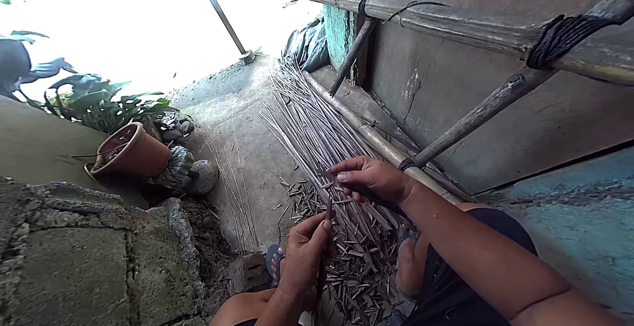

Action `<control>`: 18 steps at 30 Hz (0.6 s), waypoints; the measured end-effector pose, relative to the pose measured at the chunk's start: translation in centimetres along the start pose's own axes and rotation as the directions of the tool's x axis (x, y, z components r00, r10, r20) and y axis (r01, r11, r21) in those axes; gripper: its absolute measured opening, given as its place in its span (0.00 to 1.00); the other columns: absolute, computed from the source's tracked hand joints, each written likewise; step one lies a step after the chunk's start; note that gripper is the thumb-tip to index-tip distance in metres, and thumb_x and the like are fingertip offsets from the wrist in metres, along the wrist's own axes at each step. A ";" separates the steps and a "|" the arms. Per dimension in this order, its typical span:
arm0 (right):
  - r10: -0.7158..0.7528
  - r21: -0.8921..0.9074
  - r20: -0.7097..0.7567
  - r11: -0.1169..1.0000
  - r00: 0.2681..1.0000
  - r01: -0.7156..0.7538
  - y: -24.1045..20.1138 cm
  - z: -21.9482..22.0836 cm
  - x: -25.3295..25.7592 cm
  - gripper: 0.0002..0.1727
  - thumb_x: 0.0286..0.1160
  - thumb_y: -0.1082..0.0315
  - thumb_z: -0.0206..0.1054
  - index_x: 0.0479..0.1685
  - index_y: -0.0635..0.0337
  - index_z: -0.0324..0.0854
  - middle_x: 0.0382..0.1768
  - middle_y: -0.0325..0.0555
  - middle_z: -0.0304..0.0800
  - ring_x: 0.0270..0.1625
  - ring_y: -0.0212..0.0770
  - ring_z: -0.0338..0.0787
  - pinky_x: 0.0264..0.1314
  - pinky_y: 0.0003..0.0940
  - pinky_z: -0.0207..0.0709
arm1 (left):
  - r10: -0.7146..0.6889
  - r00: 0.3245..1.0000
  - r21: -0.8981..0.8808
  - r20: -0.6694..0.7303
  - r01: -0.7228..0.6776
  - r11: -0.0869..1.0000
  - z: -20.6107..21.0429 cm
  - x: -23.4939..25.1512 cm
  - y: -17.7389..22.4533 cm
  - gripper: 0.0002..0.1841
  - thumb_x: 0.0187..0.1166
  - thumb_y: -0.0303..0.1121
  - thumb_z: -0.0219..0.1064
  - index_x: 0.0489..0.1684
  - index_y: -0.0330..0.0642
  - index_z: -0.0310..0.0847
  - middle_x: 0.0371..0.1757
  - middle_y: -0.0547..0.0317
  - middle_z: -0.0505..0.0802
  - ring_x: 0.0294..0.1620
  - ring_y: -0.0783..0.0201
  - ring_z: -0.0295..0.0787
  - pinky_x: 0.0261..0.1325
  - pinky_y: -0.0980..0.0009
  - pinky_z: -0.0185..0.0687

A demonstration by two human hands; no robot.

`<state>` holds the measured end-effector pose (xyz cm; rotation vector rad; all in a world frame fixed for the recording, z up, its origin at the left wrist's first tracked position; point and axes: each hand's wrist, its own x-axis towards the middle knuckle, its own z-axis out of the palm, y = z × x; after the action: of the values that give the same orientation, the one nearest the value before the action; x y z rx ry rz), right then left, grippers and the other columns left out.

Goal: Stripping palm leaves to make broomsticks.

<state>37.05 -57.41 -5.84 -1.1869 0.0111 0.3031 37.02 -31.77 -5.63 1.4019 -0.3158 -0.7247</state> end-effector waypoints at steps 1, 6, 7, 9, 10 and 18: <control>-0.007 0.032 -0.028 0.999 1.000 0.008 0.0 -0.2 0.1 0.16 0.87 0.67 0.60 0.66 0.62 0.83 0.30 0.40 0.89 0.23 0.30 0.86 0.25 0.23 0.82 | -0.008 1.000 -0.013 0.005 0.008 1.000 0.0 0.0 0.0 0.17 0.90 0.31 0.57 0.64 0.29 0.85 0.20 0.54 0.86 0.14 0.68 0.80 0.18 0.74 0.80; -0.030 0.089 -0.210 0.995 0.977 0.049 -0.3 -0.3 0.5 0.16 0.89 0.69 0.58 0.67 0.63 0.82 0.29 0.41 0.88 0.22 0.30 0.84 0.25 0.23 0.81 | -0.018 1.000 -0.038 0.006 0.018 0.999 -0.2 0.1 0.1 0.18 0.90 0.31 0.54 0.65 0.29 0.84 0.21 0.55 0.85 0.14 0.68 0.80 0.19 0.75 0.80; -0.036 0.093 -0.279 0.994 0.960 0.064 -0.4 -0.5 0.6 0.16 0.90 0.69 0.57 0.67 0.63 0.82 0.29 0.41 0.87 0.22 0.30 0.84 0.25 0.23 0.81 | -0.021 1.000 -0.032 0.009 0.022 0.999 -0.2 0.1 0.1 0.18 0.90 0.31 0.55 0.64 0.29 0.85 0.20 0.55 0.85 0.14 0.68 0.79 0.19 0.75 0.80; -0.034 0.117 -0.354 0.990 0.935 0.080 -0.9 -1.0 0.6 0.17 0.91 0.69 0.55 0.71 0.62 0.80 0.29 0.44 0.87 0.22 0.31 0.84 0.25 0.23 0.81 | -0.024 1.000 -0.025 0.011 0.024 0.999 -0.2 0.0 0.0 0.17 0.90 0.31 0.55 0.63 0.30 0.85 0.20 0.55 0.85 0.14 0.69 0.80 0.18 0.75 0.80; -0.024 0.116 -0.335 0.991 0.942 0.067 -1.1 -1.0 0.4 0.18 0.91 0.68 0.55 0.72 0.60 0.79 0.29 0.44 0.87 0.22 0.31 0.84 0.24 0.23 0.81 | -0.027 1.000 -0.027 0.015 0.028 0.999 -0.3 0.0 0.0 0.17 0.90 0.32 0.55 0.64 0.30 0.85 0.21 0.55 0.86 0.14 0.68 0.80 0.19 0.75 0.80; 0.045 0.116 -0.057 0.993 0.997 -0.038 0.9 1.2 0.9 0.14 0.88 0.69 0.58 0.62 0.64 0.82 0.28 0.41 0.87 0.22 0.29 0.84 0.24 0.23 0.81 | -0.160 0.983 -0.121 0.094 0.171 0.978 0.0 0.2 0.0 0.19 0.92 0.34 0.52 0.63 0.29 0.82 0.37 0.49 0.91 0.28 0.63 0.89 0.30 0.70 0.89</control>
<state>37.51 -55.82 -6.38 -1.0824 0.1044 0.2998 37.20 -31.87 -5.66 1.2874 -0.2151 -0.9274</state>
